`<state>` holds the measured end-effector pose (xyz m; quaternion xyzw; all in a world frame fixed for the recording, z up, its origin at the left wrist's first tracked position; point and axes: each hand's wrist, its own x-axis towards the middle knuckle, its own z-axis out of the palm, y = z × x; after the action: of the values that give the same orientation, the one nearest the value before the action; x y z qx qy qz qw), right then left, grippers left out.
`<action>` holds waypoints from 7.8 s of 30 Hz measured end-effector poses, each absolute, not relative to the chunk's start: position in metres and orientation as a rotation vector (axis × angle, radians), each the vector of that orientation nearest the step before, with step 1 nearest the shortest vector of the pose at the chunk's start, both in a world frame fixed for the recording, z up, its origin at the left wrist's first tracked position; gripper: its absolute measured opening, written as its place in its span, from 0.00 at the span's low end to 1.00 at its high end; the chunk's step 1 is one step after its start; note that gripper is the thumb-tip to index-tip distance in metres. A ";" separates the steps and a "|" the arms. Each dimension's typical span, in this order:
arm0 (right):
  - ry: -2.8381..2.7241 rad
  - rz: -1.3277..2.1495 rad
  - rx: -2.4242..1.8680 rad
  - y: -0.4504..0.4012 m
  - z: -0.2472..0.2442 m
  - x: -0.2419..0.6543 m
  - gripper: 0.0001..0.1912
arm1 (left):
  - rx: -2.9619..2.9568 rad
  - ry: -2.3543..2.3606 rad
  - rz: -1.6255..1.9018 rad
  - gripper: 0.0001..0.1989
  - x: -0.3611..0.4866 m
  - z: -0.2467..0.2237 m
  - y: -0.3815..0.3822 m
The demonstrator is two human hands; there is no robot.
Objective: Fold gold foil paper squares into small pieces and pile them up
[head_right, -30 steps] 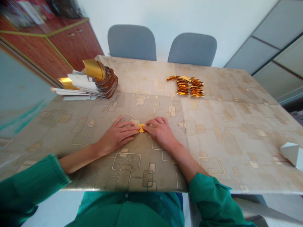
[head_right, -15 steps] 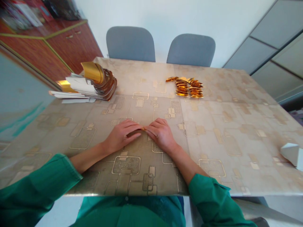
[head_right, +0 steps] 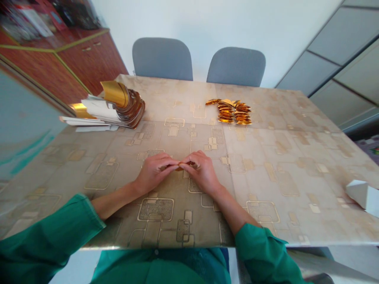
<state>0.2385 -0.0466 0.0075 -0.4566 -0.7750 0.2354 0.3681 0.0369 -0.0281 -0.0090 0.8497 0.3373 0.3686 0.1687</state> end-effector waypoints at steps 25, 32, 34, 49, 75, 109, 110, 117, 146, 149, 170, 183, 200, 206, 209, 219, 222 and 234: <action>-1.910 0.734 -1.136 -0.051 0.010 0.241 0.10 | 2.251 0.945 1.066 0.13 0.022 -0.002 -0.030; -2.016 0.684 -1.057 -0.050 0.009 0.236 0.13 | 2.473 0.883 1.142 0.13 0.024 -0.003 -0.034; -2.011 0.666 -1.079 -0.049 0.007 0.237 0.14 | 2.341 0.903 1.066 0.14 0.024 -0.002 -0.034; -1.853 0.961 -1.122 -0.050 0.006 0.241 0.16 | 1.611 0.846 0.766 0.08 0.028 -0.008 -0.034; -1.839 1.067 -1.009 -0.051 0.006 0.244 0.13 | 1.690 0.865 0.889 0.16 0.020 0.000 -0.037; -2.068 0.051 -1.119 -0.057 0.004 0.234 0.12 | 1.354 0.892 0.951 0.10 0.034 -0.002 -0.045; -2.100 0.046 -1.121 -0.057 0.003 0.232 0.12 | 1.337 0.877 0.939 0.11 0.034 -0.002 -0.044; -2.236 0.173 -1.144 -0.062 0.004 0.223 0.17 | 1.192 0.911 0.965 0.15 0.035 -0.001 -0.038; -1.973 0.469 -1.213 -0.061 -0.003 0.223 0.17 | 1.418 0.916 0.951 0.13 0.039 -0.002 -0.045; -2.039 0.419 -1.206 -0.062 -0.004 0.222 0.16 | 1.418 0.949 0.935 0.12 0.041 -0.002 -0.049; -2.107 0.527 -1.357 -0.064 0.000 0.217 0.12 | 1.523 1.039 0.906 0.12 0.044 0.000 -0.050; -2.345 0.403 -1.683 -0.066 0.012 0.212 0.11 | 1.859 1.226 0.878 0.07 0.042 0.005 -0.046; -2.055 0.483 -1.547 -0.065 -0.001 0.217 0.13 | 1.641 1.172 0.919 0.07 0.045 -0.002 -0.049; -2.079 0.391 -1.443 -0.064 -0.006 0.216 0.10 | 1.747 1.197 0.829 0.12 0.043 -0.003 -0.044; -2.045 0.394 -1.428 -0.064 -0.006 0.215 0.09 | 1.766 1.177 0.809 0.12 0.045 -0.005 -0.044; -1.899 0.510 -1.411 -0.060 -0.008 0.216 0.03 | 1.726 1.209 0.887 0.08 0.044 -0.009 -0.044; -1.899 0.499 -1.391 -0.059 -0.008 0.215 0.02 | 1.750 1.195 0.874 0.06 0.044 -0.010 -0.044; -1.892 0.502 -1.495 -0.060 -0.007 0.214 0.03 | 1.789 1.234 0.868 0.08 0.046 -0.009 -0.044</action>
<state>0.2141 -0.0597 -0.0074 -0.5724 -0.7243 0.1922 0.3328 0.0462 -0.0443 -0.0094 0.7038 0.4856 0.3416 0.3900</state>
